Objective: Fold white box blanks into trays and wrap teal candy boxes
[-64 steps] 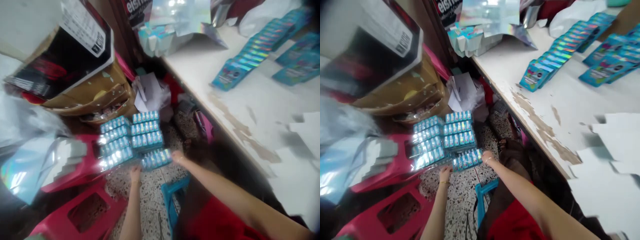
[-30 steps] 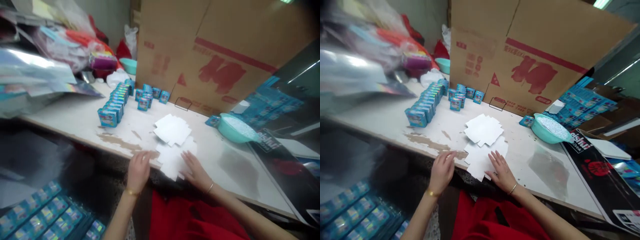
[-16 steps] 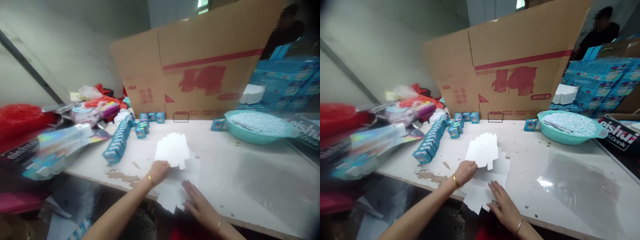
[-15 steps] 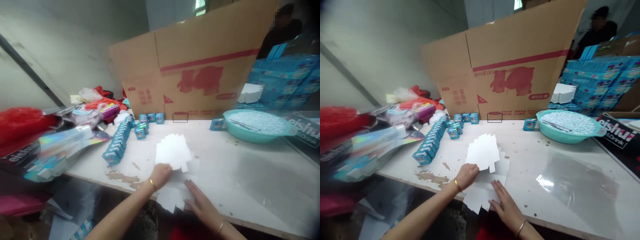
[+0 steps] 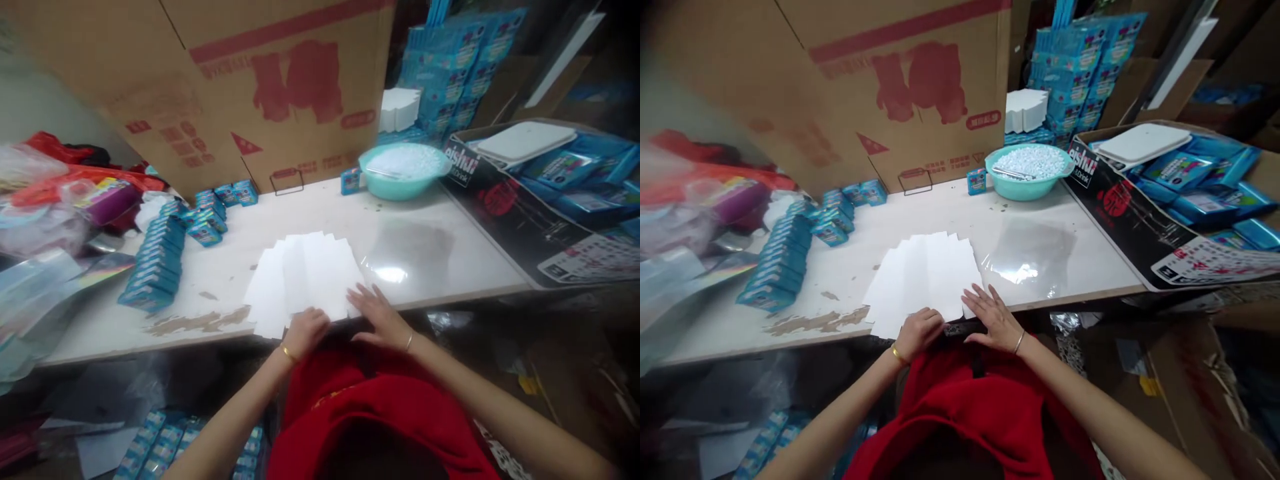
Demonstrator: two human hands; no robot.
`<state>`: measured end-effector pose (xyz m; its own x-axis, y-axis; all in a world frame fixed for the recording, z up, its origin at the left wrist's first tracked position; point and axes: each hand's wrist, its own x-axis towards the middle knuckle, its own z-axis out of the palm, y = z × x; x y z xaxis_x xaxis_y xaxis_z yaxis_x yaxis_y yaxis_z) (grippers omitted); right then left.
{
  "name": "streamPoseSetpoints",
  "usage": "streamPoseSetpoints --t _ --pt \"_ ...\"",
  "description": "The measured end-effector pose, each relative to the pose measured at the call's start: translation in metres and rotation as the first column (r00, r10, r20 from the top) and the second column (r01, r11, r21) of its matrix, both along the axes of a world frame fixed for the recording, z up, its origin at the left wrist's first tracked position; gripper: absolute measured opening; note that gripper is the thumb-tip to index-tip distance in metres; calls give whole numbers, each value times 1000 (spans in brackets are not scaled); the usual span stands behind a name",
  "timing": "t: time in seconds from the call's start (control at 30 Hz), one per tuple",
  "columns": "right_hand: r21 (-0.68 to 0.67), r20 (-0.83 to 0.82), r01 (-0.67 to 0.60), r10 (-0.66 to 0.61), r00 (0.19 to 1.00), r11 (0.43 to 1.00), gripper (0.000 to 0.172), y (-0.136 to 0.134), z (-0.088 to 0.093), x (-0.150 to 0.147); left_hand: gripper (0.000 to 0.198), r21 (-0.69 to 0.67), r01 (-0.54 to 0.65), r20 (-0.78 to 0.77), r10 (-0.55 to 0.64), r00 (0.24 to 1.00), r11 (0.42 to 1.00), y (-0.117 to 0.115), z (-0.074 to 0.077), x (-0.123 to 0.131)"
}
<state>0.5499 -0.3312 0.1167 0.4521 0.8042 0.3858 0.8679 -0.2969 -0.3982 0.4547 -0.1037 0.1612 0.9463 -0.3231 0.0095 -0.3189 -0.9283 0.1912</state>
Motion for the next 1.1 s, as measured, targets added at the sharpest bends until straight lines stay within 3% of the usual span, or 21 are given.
streamPoseSetpoints --t 0.1,0.2,0.23,0.33,0.47,0.57,0.7,0.83,0.93,1.0,1.1 --pt "24 -57 -91 92 994 996 41 -6 -12 7 37 -52 98 -49 -101 994 994 12 6 -3" --pt "60 -91 -106 112 990 993 31 -6 -19 14 80 -52 156 -47 -158 986 986 34 4 -11" --pt "73 -103 -115 122 987 991 30 -5 -19 17 80 -43 156 -45 -158 986 987 42 1 -14" --pt "117 -147 -96 113 983 989 29 0 -14 27 45 -79 100 -32 -103 994 992 59 -14 -18" --pt "125 -186 -27 51 981 992 29 6 -9 37 32 -248 -20 -6 20 1000 969 65 -28 -14" --pt "81 -164 -32 45 985 996 29 7 -7 39 29 -262 -102 -4 104 995 960 61 -22 -3" --pt "-45 -84 56 -60 995 997 25 14 8 29 24 -200 -147 -17 146 989 969 44 3 16" --pt "-204 28 184 -182 983 962 23 27 30 7 16 41 -120 -21 121 992 992 14 21 30" --pt "-273 94 276 -260 961 922 25 35 36 -6 16 226 -88 -84 109 990 970 -5 21 38" --pt "-287 132 285 -257 957 914 26 38 32 -7 15 226 -65 -126 95 987 972 -11 18 42" --pt "-282 172 173 -127 977 944 25 43 21 3 15 206 -25 -150 56 987 978 -10 13 49"
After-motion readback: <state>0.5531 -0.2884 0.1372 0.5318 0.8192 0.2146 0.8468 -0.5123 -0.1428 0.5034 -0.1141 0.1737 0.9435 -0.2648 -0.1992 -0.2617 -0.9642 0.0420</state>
